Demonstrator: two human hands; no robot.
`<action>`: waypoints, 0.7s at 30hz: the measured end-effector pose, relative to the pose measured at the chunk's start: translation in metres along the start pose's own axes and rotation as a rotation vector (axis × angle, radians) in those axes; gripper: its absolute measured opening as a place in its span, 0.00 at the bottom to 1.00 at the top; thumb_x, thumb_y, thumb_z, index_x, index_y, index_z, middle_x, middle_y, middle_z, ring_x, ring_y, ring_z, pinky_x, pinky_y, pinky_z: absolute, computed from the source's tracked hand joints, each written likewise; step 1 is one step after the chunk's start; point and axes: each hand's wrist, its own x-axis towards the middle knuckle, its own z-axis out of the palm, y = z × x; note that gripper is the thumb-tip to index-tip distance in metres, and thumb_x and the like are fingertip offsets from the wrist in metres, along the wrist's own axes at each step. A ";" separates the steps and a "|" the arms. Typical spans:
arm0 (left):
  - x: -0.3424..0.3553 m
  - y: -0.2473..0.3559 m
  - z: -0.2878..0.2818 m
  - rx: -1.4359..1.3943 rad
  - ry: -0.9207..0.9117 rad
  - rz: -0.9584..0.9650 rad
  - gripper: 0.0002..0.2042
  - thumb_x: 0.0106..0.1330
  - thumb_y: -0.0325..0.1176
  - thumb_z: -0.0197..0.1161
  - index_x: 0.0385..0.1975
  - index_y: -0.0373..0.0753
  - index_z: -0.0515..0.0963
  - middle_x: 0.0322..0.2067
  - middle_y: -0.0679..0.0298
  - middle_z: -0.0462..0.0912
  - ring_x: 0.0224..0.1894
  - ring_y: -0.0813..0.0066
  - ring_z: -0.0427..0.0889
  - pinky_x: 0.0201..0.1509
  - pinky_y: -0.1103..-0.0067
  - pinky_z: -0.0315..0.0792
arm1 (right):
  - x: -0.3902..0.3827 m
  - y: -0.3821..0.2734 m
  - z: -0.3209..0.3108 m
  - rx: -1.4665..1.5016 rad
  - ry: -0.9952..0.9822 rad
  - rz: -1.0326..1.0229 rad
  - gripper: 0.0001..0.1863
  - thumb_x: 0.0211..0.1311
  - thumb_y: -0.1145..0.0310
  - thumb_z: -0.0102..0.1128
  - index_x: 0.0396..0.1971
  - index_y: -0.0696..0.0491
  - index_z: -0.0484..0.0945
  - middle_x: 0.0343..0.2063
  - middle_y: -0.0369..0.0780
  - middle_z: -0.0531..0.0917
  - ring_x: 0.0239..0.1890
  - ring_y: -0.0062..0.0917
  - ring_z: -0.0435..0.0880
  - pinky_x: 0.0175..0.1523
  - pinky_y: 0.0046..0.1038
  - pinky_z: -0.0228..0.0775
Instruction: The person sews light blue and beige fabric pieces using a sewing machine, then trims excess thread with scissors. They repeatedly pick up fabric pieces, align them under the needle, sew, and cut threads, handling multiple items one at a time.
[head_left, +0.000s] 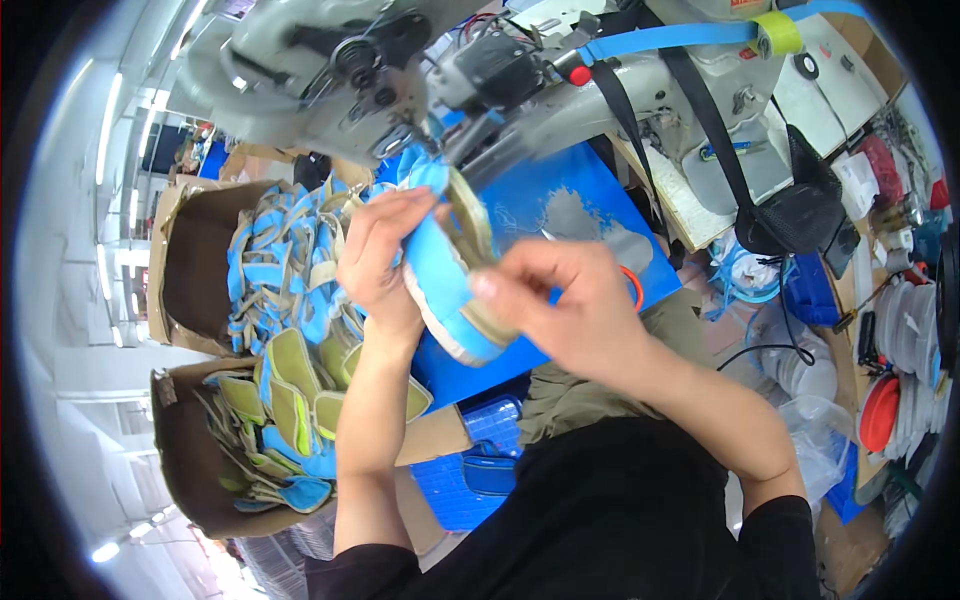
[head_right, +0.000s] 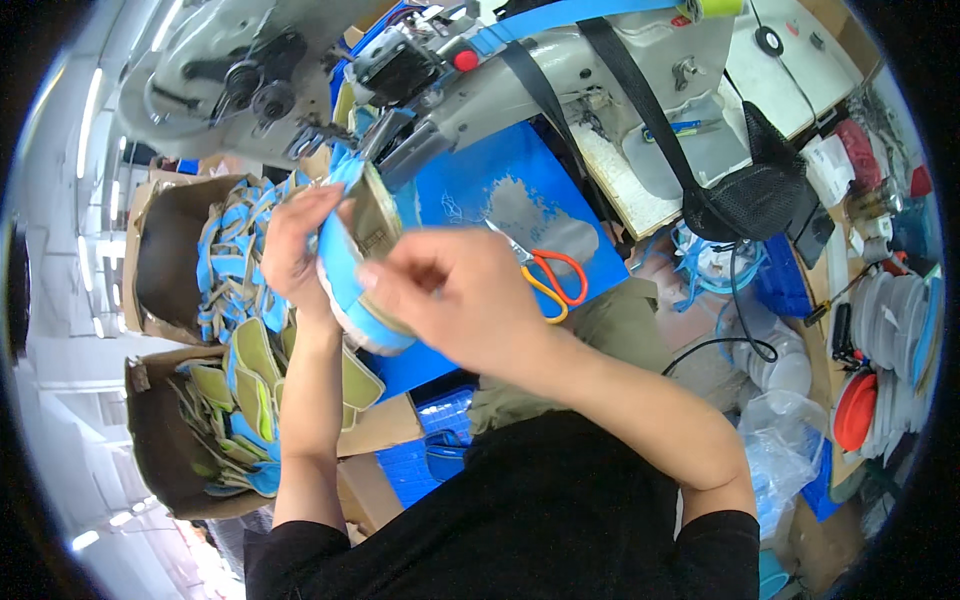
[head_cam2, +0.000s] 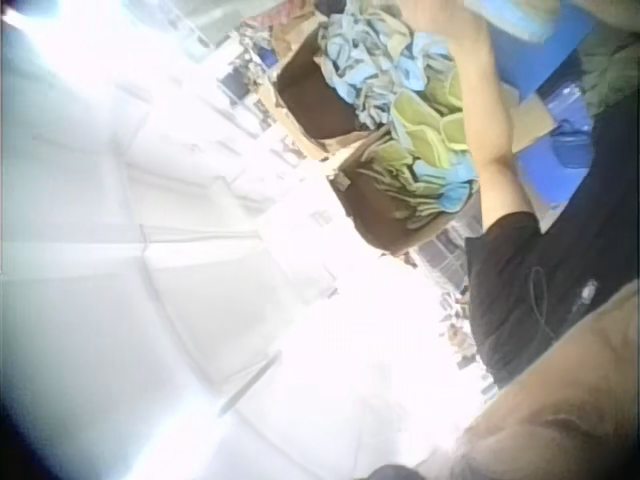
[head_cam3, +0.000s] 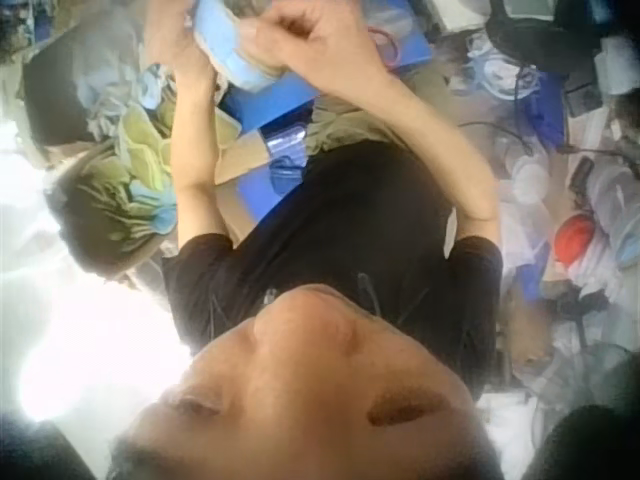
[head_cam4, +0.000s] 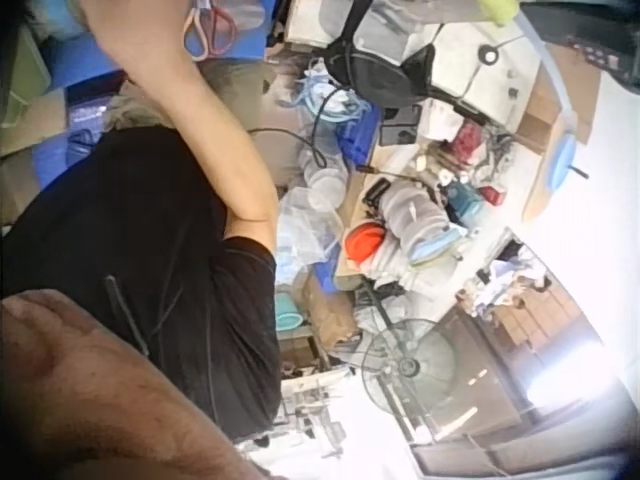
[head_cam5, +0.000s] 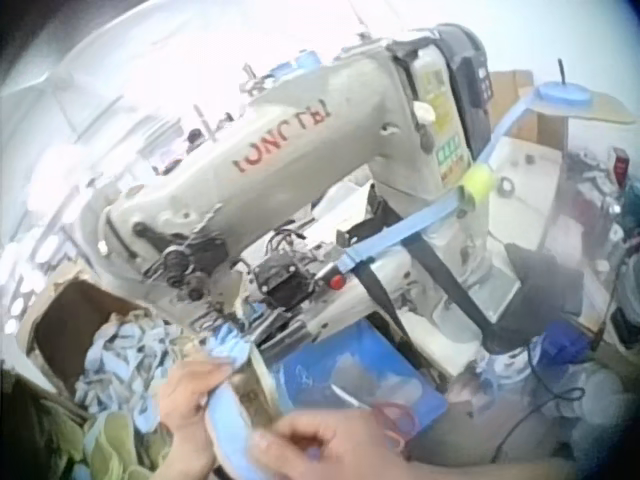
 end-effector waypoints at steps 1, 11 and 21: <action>0.000 0.001 -0.001 -0.006 0.015 -0.010 0.11 0.54 0.19 0.78 0.36 0.34 0.85 0.36 0.56 0.88 0.43 0.63 0.87 0.47 0.75 0.78 | 0.010 0.007 -0.004 -0.014 0.089 -0.059 0.14 0.64 0.63 0.73 0.33 0.59 0.83 0.23 0.38 0.85 0.25 0.16 0.82 0.29 0.23 0.71; -0.008 0.012 -0.002 -0.154 0.078 -0.249 0.12 0.62 0.18 0.73 0.42 0.33 0.78 0.45 0.51 0.85 0.47 0.70 0.84 0.53 0.76 0.78 | 0.057 0.042 -0.004 -0.117 0.165 -0.125 0.13 0.56 0.68 0.75 0.38 0.59 0.86 0.31 0.45 0.88 0.32 0.29 0.89 0.38 0.31 0.79; -0.022 0.022 -0.001 -0.159 -0.031 -0.293 0.11 0.64 0.21 0.72 0.40 0.31 0.75 0.48 0.42 0.86 0.47 0.65 0.88 0.51 0.75 0.82 | 0.050 0.050 -0.003 -0.062 0.198 -0.139 0.05 0.55 0.74 0.72 0.30 0.58 0.84 0.28 0.44 0.88 0.30 0.32 0.90 0.35 0.32 0.79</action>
